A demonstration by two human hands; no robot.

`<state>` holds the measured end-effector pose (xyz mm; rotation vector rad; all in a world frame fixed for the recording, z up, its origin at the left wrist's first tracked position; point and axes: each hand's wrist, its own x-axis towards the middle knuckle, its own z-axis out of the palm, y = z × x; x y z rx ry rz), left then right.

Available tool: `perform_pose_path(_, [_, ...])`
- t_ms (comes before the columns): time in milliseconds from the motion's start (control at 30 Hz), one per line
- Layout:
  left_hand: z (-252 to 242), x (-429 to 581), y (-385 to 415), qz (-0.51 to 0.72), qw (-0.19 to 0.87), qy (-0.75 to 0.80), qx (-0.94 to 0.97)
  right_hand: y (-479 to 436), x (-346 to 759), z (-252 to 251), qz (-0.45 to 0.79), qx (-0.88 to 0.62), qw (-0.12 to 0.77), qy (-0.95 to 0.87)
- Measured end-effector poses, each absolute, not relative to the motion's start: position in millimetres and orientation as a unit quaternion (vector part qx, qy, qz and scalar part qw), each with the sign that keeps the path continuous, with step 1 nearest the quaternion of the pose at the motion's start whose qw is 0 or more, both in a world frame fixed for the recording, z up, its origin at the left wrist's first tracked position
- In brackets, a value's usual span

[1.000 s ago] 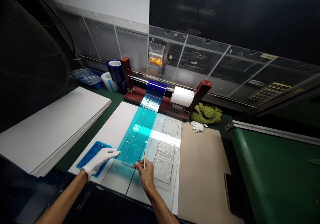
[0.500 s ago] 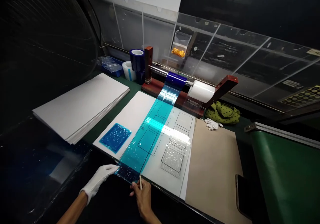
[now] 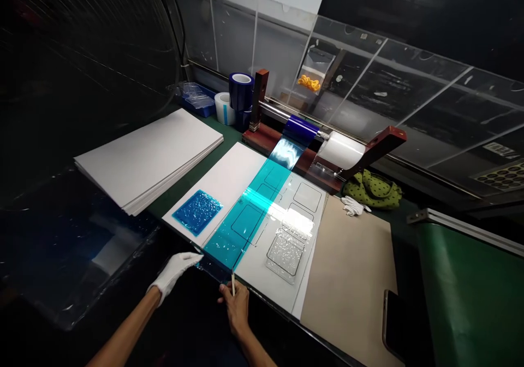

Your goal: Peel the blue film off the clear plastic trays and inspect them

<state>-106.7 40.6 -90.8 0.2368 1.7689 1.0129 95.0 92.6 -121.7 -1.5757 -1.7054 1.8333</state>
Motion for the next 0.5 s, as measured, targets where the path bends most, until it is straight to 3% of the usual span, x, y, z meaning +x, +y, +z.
perform_pose_path(200, [-79.8, -110.1, 26.9, 0.411, 0.485, 0.768, 0.082, 107.1, 135.1, -88.4, 0.555, -0.494, 0.074, -0.665])
perform_pose_path(367, [-72.8, -104.4, 23.8, 0.358, 0.304, 0.880, 0.075, 155.4, 202.4, -64.2, 0.395, -0.510, 0.107, -0.757])
perform_pose_path(500, [-63.1, -68.8, 64.8, 0.330, 0.148, 0.888, 0.283, 212.8, 235.8, -59.5, 0.229, -0.523, 0.114, -0.813])
